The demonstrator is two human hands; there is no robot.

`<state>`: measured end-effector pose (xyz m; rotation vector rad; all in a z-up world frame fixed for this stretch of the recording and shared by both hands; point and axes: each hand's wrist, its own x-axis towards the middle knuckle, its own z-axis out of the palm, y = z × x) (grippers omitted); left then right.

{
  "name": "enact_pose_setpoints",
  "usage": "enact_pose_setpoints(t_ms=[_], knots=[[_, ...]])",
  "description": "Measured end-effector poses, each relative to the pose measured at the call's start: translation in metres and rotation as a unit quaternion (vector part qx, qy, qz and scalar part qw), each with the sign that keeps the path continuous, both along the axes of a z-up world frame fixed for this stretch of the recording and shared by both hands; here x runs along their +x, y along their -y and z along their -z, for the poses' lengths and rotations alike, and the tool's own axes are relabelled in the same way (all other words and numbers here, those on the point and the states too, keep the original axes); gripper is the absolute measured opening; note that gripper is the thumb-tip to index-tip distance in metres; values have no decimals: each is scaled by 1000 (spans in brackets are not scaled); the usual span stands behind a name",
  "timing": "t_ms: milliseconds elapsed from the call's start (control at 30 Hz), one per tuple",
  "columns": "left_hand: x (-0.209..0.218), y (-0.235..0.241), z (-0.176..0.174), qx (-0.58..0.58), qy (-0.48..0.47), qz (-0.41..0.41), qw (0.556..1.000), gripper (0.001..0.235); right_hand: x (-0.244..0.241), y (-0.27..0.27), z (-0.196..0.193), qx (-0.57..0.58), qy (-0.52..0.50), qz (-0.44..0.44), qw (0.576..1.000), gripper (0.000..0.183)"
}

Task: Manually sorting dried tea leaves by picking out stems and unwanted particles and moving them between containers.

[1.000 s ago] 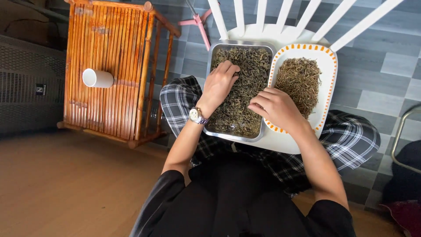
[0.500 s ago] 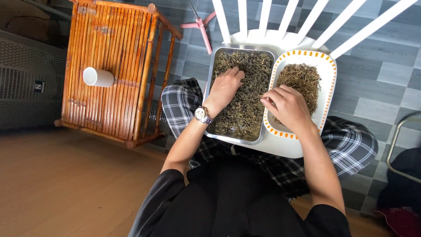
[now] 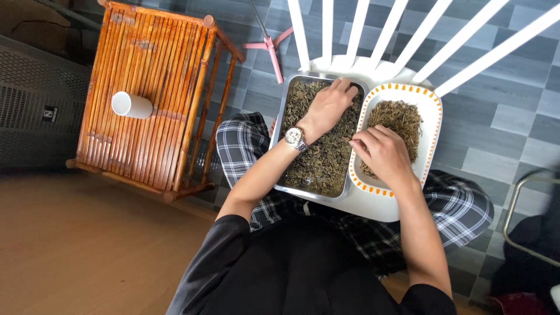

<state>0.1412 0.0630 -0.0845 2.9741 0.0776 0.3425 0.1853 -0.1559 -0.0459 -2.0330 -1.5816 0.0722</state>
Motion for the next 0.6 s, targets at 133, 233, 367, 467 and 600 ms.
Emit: enact_pose_setpoints(t_ms=[133, 233, 367, 467, 600], knots=[[-10, 1, -19, 19, 5, 10, 1000, 15, 4, 3, 15, 9, 13, -6, 1000, 13], [-28, -2, -28, -14, -21, 38, 999, 12, 4, 4, 21, 8, 13, -4, 1000, 13], [-55, 9, -61, -68, -44, 31, 996, 28, 5, 4, 27, -1, 5, -1, 1000, 12], [-67, 21, -68, -91, -122, -1, 988, 60, 5, 3, 29, -1, 7, -4, 1000, 11], [-72, 26, -59, -48, -174, -6, 984, 59, 4, 2, 32, 6, 14, -7, 1000, 11]])
